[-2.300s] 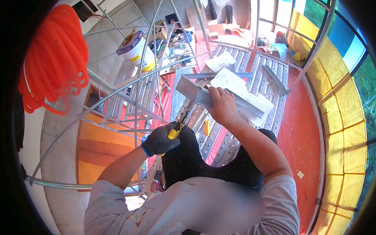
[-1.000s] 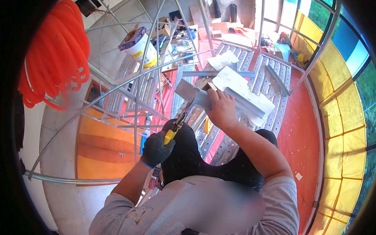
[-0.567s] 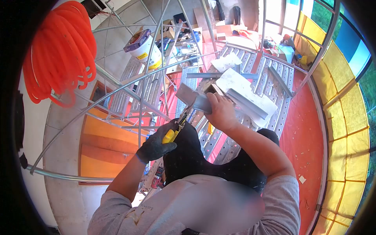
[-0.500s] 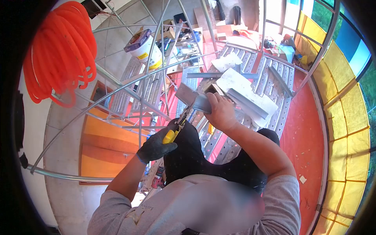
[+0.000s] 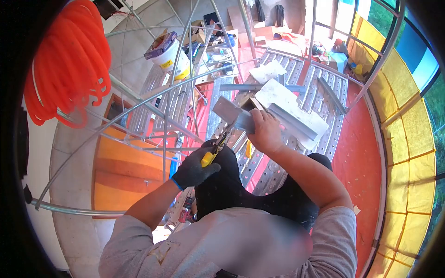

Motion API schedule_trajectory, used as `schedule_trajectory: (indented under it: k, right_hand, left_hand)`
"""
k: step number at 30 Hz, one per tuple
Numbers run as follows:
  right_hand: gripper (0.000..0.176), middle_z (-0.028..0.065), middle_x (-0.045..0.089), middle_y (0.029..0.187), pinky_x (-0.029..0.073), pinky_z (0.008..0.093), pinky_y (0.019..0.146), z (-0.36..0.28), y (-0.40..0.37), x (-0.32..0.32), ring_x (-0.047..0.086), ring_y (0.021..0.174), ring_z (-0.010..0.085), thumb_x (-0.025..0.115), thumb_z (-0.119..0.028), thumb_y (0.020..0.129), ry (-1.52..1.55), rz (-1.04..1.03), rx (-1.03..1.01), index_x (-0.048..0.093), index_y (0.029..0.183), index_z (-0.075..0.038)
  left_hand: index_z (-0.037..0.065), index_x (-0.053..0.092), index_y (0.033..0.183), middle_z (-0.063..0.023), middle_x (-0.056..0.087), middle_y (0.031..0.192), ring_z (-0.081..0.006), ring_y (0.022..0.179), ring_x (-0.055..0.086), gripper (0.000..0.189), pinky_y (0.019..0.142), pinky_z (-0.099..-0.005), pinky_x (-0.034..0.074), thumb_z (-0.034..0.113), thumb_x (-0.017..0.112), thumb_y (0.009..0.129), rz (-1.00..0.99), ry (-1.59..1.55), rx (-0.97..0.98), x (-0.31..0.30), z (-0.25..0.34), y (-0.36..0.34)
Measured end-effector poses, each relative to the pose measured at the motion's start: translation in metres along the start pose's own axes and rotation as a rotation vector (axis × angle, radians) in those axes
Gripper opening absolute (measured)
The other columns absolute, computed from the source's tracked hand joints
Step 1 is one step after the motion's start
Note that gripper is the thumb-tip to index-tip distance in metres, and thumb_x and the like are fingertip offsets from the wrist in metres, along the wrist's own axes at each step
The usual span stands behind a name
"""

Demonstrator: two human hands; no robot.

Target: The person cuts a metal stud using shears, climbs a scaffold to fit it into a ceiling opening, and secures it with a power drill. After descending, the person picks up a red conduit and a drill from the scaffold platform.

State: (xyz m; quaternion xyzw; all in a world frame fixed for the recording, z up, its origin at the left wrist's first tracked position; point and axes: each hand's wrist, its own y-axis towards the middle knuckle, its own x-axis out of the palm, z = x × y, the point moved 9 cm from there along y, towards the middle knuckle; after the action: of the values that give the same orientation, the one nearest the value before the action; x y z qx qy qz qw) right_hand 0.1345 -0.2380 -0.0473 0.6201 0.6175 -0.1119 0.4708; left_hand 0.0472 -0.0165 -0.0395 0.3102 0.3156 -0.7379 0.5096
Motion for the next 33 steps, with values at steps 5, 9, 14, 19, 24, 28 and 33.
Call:
schedule_trajectory:
  k: [5,9,14,19,24,28,33]
  right_hand:
    - [0.061,0.0187,0.063,0.113,0.048,0.0485,0.091,-0.001,0.008,-0.007,0.062,0.105,0.0404,0.080,-0.015,0.069,-0.008,0.029,-0.018,0.054,0.123,-0.005]
    - [0.060,0.0189,0.064,0.109,0.049,0.0475,0.091,-0.010,0.005,-0.021,0.062,0.104,0.0403,0.080,-0.014,0.069,0.015,0.077,-0.056,0.054,0.121,-0.004]
    - [0.061,0.0177,0.064,0.109,0.049,0.0467,0.089,-0.007,0.003,-0.033,0.062,0.104,0.0389,0.082,-0.012,0.068,0.031,0.086,0.000,0.054,0.122,-0.005]
    - [0.061,0.0155,0.064,0.111,0.048,0.0471,0.089,-0.009,0.005,-0.046,0.062,0.104,0.0373,0.082,-0.015,0.070,-0.019,0.118,-0.019,0.053,0.124,-0.006]
    - [0.062,0.0159,0.064,0.112,0.048,0.0479,0.092,-0.002,0.002,-0.033,0.062,0.107,0.0380,0.081,-0.018,0.071,-0.038,0.083,-0.012,0.053,0.125,-0.007]
    - [0.061,0.0166,0.064,0.113,0.048,0.0481,0.092,-0.002,-0.003,-0.028,0.062,0.107,0.0386,0.080,-0.019,0.072,-0.024,0.052,-0.001,0.053,0.125,-0.006]
    - [0.061,0.0174,0.063,0.115,0.048,0.0487,0.092,-0.004,-0.002,-0.028,0.062,0.107,0.0391,0.079,-0.018,0.072,0.000,0.041,-0.012,0.053,0.125,-0.006]
  left_hand:
    - [0.003,0.062,0.123,-0.0219,0.062,0.131,-0.0377,0.117,0.062,0.047,0.099,-0.0419,0.050,0.026,0.076,0.084,0.080,-0.043,-0.050,0.007,-0.009,0.010]
    - [0.003,0.059,0.128,-0.0219,0.057,0.138,-0.0392,0.122,0.059,0.046,0.100,-0.0420,0.050,0.019,0.074,0.086,0.057,-0.055,0.132,0.002,0.008,0.005]
    - [0.003,0.055,0.128,-0.0203,0.062,0.105,-0.0384,0.098,0.065,0.052,0.083,-0.0437,0.052,0.025,0.077,0.087,0.237,-0.012,0.143,-0.014,0.027,-0.012]
    - [0.001,0.060,0.104,-0.0181,0.065,0.097,-0.0353,0.089,0.066,0.045,0.077,-0.0424,0.052,0.032,0.082,0.082,0.324,-0.016,0.087,-0.018,0.033,-0.008]
    - [0.001,0.063,0.110,-0.0201,0.070,0.102,-0.0354,0.092,0.069,0.049,0.079,-0.0420,0.054,0.034,0.083,0.081,0.319,0.008,0.090,-0.008,0.033,-0.012]
    - [0.001,0.063,0.118,-0.0204,0.068,0.114,-0.0363,0.105,0.067,0.052,0.089,-0.0417,0.053,0.034,0.081,0.082,0.243,-0.034,0.122,-0.005,0.026,-0.013]
    - [0.002,0.064,0.114,-0.0198,0.068,0.111,-0.0358,0.104,0.068,0.047,0.089,-0.0418,0.053,0.034,0.080,0.084,0.114,0.021,-0.069,-0.003,0.017,-0.015]
